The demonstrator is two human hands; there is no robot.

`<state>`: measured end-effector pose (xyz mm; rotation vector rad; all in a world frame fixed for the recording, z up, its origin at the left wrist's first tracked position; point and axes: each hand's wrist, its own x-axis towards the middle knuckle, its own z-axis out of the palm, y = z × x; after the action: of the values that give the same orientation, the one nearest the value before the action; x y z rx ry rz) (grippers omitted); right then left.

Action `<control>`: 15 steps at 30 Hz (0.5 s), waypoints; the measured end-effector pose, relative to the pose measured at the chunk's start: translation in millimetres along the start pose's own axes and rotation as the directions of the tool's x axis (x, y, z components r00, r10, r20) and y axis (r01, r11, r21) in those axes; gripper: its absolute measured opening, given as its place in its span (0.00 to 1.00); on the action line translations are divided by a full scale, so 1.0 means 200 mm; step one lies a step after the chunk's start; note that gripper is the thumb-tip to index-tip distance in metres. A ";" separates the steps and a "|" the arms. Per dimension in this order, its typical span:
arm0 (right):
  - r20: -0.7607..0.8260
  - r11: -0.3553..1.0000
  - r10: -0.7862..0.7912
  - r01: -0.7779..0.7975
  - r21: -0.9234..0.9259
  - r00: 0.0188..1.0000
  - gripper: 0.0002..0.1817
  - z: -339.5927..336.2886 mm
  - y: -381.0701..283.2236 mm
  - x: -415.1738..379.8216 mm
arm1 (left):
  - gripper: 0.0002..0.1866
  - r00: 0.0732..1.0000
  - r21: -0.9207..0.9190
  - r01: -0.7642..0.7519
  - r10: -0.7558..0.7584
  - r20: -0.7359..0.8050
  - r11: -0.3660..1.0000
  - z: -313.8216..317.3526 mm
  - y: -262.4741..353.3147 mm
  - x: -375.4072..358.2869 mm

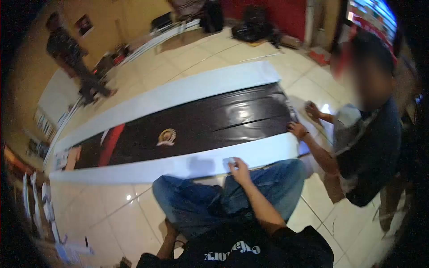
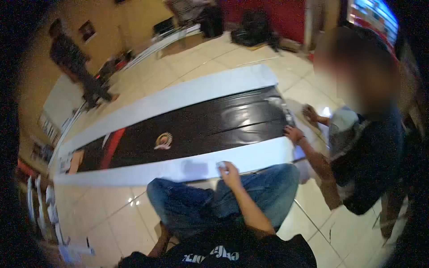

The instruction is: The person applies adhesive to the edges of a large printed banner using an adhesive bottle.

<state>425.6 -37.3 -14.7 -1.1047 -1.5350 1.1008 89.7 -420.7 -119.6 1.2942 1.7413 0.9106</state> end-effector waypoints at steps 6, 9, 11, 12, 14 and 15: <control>-0.034 0.998 -0.055 0.055 -0.009 0.998 0.18 -0.05 -0.09 -0.07 | 0.32 0.974 0.111 -0.008 -0.018 0.226 0.994 -0.07 -0.17 -0.14; -0.054 0.998 -0.063 0.064 0.005 0.996 0.19 -0.05 -0.10 -0.06 | 0.32 0.969 0.180 0.019 -0.062 0.237 0.984 -0.10 -0.18 -0.11; -0.055 0.996 -0.084 0.083 -0.009 0.995 0.19 -0.06 -0.10 -0.05 | 0.31 0.968 0.219 0.073 -0.122 0.218 0.973 -0.07 -0.16 0.03; -0.046 0.994 -0.108 0.107 -0.013 0.993 0.19 -0.07 -0.09 -0.06 | 0.31 0.967 0.243 0.109 -0.160 0.200 0.964 -0.06 -0.14 0.10; -0.055 0.988 -0.154 0.155 0.001 0.986 0.18 -0.06 -0.09 -0.06 | 0.30 0.962 0.287 0.175 -0.225 0.151 0.942 -0.10 -0.11 0.09; -0.055 0.986 -0.163 0.164 0.010 0.985 0.18 -0.06 -0.09 -0.06 | 0.30 0.960 0.311 0.201 -0.250 0.124 0.929 -0.15 -0.15 0.03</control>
<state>435.9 -51.3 2.4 -0.9721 -1.5437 0.9624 49.1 -423.7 -133.2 1.2785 1.8992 0.4110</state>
